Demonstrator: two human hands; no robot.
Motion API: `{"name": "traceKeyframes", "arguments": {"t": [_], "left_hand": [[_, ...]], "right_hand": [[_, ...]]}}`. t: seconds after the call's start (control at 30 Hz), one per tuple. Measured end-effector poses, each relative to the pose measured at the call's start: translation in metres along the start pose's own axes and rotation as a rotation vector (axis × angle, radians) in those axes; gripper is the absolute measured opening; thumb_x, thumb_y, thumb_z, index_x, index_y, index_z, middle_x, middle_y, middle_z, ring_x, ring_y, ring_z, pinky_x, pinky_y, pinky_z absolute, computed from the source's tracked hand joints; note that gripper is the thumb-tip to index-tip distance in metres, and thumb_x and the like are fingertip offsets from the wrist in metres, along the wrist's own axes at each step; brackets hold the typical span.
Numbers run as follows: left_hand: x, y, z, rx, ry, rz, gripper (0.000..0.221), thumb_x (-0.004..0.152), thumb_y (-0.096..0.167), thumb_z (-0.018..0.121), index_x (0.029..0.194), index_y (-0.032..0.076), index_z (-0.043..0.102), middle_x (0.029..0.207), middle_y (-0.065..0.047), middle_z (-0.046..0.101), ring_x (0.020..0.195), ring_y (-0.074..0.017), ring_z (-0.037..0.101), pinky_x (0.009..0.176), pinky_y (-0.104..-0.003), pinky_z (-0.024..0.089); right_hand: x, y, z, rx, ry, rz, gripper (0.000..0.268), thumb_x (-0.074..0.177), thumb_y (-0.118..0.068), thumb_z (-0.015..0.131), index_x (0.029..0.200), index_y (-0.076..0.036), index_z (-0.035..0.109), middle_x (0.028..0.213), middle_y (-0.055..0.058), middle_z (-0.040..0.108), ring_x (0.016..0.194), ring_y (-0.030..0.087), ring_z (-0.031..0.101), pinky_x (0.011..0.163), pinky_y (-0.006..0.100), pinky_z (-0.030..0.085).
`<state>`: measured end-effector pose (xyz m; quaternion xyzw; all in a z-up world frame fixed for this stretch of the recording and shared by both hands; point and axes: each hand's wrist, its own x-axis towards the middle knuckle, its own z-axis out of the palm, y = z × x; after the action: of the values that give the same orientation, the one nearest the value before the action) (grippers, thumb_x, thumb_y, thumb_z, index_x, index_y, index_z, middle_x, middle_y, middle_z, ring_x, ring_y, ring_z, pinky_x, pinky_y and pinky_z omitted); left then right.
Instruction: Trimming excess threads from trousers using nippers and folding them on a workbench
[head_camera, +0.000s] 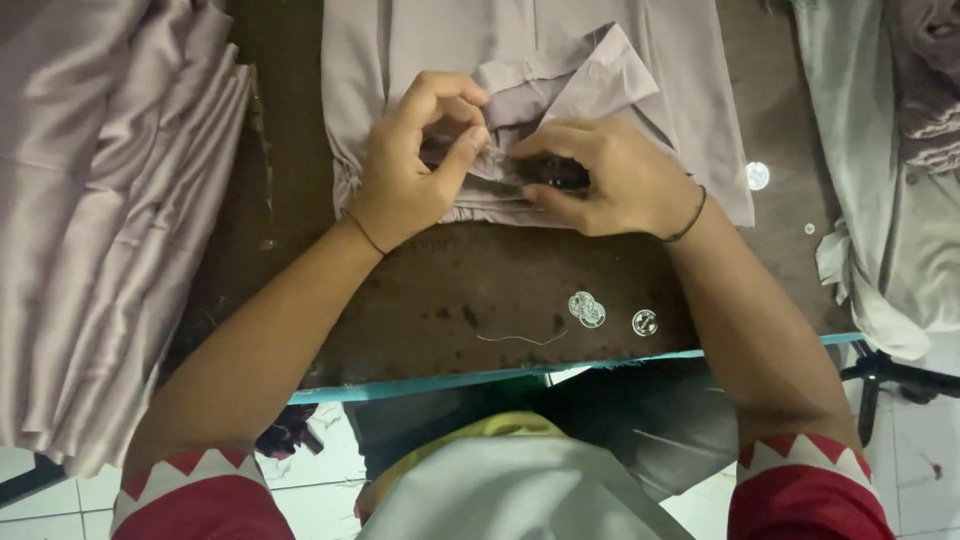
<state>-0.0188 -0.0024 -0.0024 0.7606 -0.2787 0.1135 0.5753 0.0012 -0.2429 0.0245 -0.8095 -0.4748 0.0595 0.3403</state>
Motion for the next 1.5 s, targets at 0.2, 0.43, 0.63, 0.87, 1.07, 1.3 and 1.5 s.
{"name": "traceKeyframes", "arguments": {"t": [0.2,0.43,0.63,0.87,1.07,1.3,1.5], "left_hand": [[-0.003,0.003,0.001,0.07,0.102,0.013,0.018,0.103,0.003,0.065,0.119,0.008,0.057,0.099,-0.007,0.067,0.08,-0.0139,0.064,0.068,-0.024,0.054],[-0.001,0.002,0.0,0.151,0.112,0.072,0.015,0.105,0.007,0.064,0.119,0.007,0.058,0.104,-0.009,0.065,0.096,-0.019,0.069,0.081,-0.028,0.054],[-0.002,0.001,-0.001,0.168,0.091,0.083,0.013,0.105,0.007,0.063,0.118,0.005,0.058,0.105,-0.01,0.062,0.096,-0.0223,0.068,0.084,-0.031,0.056],[-0.011,-0.008,0.002,0.501,0.104,0.627,0.022,0.08,0.004,0.061,0.099,0.016,0.064,0.099,-0.003,0.069,0.099,-0.0247,0.061,0.094,-0.043,0.03],[-0.011,0.058,0.03,0.36,-0.218,0.83,0.019,0.101,0.0,0.054,0.085,0.003,0.063,0.065,-0.003,0.042,0.058,-0.0198,0.042,0.071,-0.033,0.046],[0.021,0.01,0.062,0.458,-0.149,0.562,0.031,0.095,-0.005,0.057,0.12,0.006,0.073,0.064,-0.001,0.053,0.055,-0.0144,0.05,0.055,-0.03,0.05],[0.071,-0.04,0.082,0.705,-0.068,0.169,0.041,0.088,0.031,0.084,0.112,0.007,0.06,0.103,-0.009,0.065,0.084,-0.0205,0.061,0.071,-0.033,0.053]], "right_hand": [[-0.005,0.001,0.006,0.005,0.093,0.13,0.028,0.094,-0.013,0.077,0.115,0.004,0.068,0.09,0.013,0.074,0.062,0.02,0.065,0.055,0.029,0.051],[0.002,-0.001,0.019,-0.1,0.224,0.075,0.032,0.097,-0.015,0.08,0.116,0.008,0.068,0.095,0.018,0.072,0.074,0.027,0.069,0.065,0.036,0.054],[0.005,-0.002,0.024,-0.085,0.245,0.079,0.021,0.098,-0.009,0.079,0.11,0.006,0.07,0.087,0.013,0.071,0.059,0.022,0.06,0.053,0.033,0.047],[-0.009,0.001,-0.013,-0.183,0.386,0.143,0.023,0.103,-0.009,0.074,0.117,0.008,0.068,0.108,0.021,0.074,0.091,0.03,0.074,0.078,0.039,0.059],[-0.067,0.085,-0.042,-0.337,0.637,0.176,0.033,0.122,-0.018,0.074,0.101,0.004,0.063,0.079,0.012,0.054,0.07,0.021,0.049,0.065,0.039,0.036],[-0.068,0.103,-0.044,-0.267,0.704,0.253,0.025,0.115,-0.018,0.074,0.105,0.002,0.064,0.086,0.011,0.063,0.073,0.02,0.055,0.063,0.037,0.04],[-0.054,0.087,-0.04,-0.14,0.699,0.207,0.026,0.105,-0.017,0.071,0.119,0.005,0.068,0.104,0.015,0.072,0.091,0.023,0.068,0.078,0.034,0.053]]}}
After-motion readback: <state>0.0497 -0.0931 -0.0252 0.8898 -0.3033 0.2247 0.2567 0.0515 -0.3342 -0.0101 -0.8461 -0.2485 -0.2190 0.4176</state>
